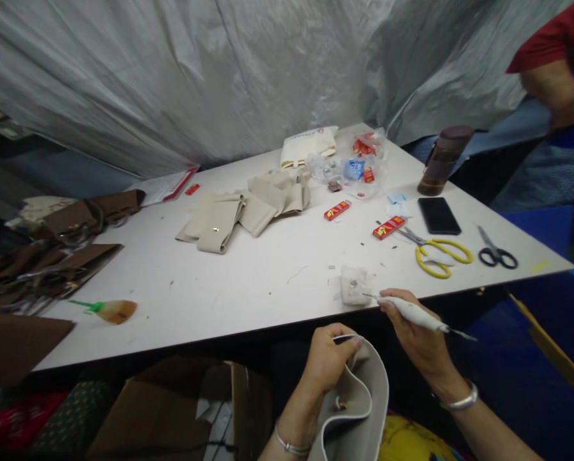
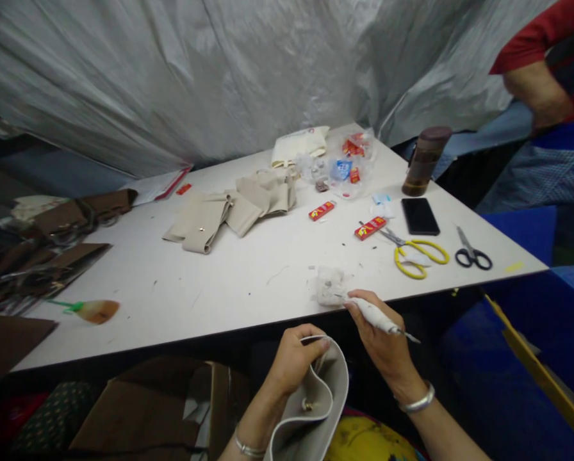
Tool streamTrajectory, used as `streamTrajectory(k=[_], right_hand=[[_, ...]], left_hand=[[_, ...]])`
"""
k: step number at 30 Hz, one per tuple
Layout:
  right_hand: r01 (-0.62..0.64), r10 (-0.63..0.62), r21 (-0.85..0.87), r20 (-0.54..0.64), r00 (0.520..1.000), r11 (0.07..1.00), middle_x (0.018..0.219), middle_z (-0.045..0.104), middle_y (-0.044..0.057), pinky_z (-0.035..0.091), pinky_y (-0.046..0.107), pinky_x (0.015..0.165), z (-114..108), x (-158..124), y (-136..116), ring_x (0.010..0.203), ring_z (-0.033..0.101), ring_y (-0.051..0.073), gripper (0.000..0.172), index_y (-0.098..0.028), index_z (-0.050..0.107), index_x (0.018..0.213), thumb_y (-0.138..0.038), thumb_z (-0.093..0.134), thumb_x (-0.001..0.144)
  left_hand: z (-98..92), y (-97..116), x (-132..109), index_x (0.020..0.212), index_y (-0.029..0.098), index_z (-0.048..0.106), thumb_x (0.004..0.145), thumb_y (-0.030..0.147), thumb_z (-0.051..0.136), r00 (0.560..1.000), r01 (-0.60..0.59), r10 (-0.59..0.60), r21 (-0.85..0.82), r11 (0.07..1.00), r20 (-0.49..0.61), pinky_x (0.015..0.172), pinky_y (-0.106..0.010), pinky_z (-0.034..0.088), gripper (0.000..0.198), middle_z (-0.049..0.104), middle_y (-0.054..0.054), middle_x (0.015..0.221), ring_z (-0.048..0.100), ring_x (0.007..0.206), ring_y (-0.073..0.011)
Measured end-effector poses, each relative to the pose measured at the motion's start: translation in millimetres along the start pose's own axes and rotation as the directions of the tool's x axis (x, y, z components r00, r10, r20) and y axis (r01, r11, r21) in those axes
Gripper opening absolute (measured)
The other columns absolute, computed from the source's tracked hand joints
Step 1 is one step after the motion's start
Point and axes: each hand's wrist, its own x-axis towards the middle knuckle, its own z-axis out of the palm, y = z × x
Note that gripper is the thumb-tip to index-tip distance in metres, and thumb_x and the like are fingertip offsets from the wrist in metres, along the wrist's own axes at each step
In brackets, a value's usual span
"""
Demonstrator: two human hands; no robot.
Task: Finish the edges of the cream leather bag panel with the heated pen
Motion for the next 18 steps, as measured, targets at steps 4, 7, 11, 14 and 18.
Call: streamTrajectory(k=[4, 7, 11, 14, 18], right_hand=[[0.03, -0.029, -0.025, 0.033, 0.999, 0.999, 0.097, 0.075, 0.005, 0.06, 0.033, 0.082, 1, 5, 1, 0.084, 0.072, 0.021, 0.02, -0.02, 0.07, 0.108, -0.039, 0.065, 0.104], [0.033, -0.031, -0.03, 0.046, 0.998, 0.999, 0.096, 0.075, 0.005, 0.059, 0.032, 0.082, 1, 7, 4, 0.083, 0.072, 0.02, 0.019, -0.021, 0.07, 0.108, -0.038, 0.065, 0.104], [0.021, -0.02, -0.031, 0.055, 0.998, 0.999, 0.094, 0.074, 0.003, 0.058, 0.029, 0.08, 2, 6, 9, 0.081, 0.071, 0.018, 0.017, -0.022, 0.07, 0.108, -0.038, 0.066, 0.105], [0.013, -0.011, -0.028, 0.059, 0.998, 1.0, 0.094, 0.074, 0.002, 0.057, 0.029, 0.078, 5, 7, 11, 0.08, 0.071, 0.018, 0.017, -0.023, 0.07, 0.109, -0.039, 0.066, 0.104], [0.032, -0.029, -0.038, 0.075, 0.997, 0.999, 0.093, 0.074, 0.002, 0.056, 0.028, 0.077, 8, 11, 11, 0.08, 0.071, 0.018, 0.018, -0.023, 0.07, 0.109, -0.039, 0.067, 0.104]], left_hand=[[-0.1, 2, 2, 0.078, 0.014, 0.077, 0.071, 0.023, 0.075, 0.999, 0.016, -0.015, -0.025, 1.0, 0.037, 0.067, -0.029, 0.044, 0.012, 0.07, -0.003, 0.068, 0.058, 0.065, -0.0163], [1.3, 3, 4, 0.078, 0.013, 0.076, 0.069, 0.025, 0.074, 0.999, 0.026, -0.024, -0.051, 0.998, 0.045, 0.066, -0.029, 0.043, 0.015, 0.069, -0.003, 0.067, 0.057, 0.064, -0.0161], [0.7, 4, 8, 0.078, 0.013, 0.076, 0.069, 0.026, 0.074, 0.999, 0.043, -0.042, -0.025, 0.999, 0.034, 0.068, -0.029, 0.043, 0.017, 0.07, -0.003, 0.069, 0.057, 0.066, -0.0163], [-0.7, 3, 10, 0.079, 0.012, 0.077, 0.069, 0.027, 0.074, 0.998, 0.04, -0.039, -0.009, 0.999, 0.045, 0.07, -0.03, 0.045, 0.018, 0.071, -0.004, 0.072, 0.059, 0.068, -0.017], [-2.3, 1, 11, 0.081, 0.012, 0.078, 0.07, 0.027, 0.076, 0.997, 0.053, -0.051, -0.036, 0.998, 0.06, 0.071, -0.03, 0.046, 0.019, 0.073, -0.006, 0.074, 0.06, 0.07, -0.018]])
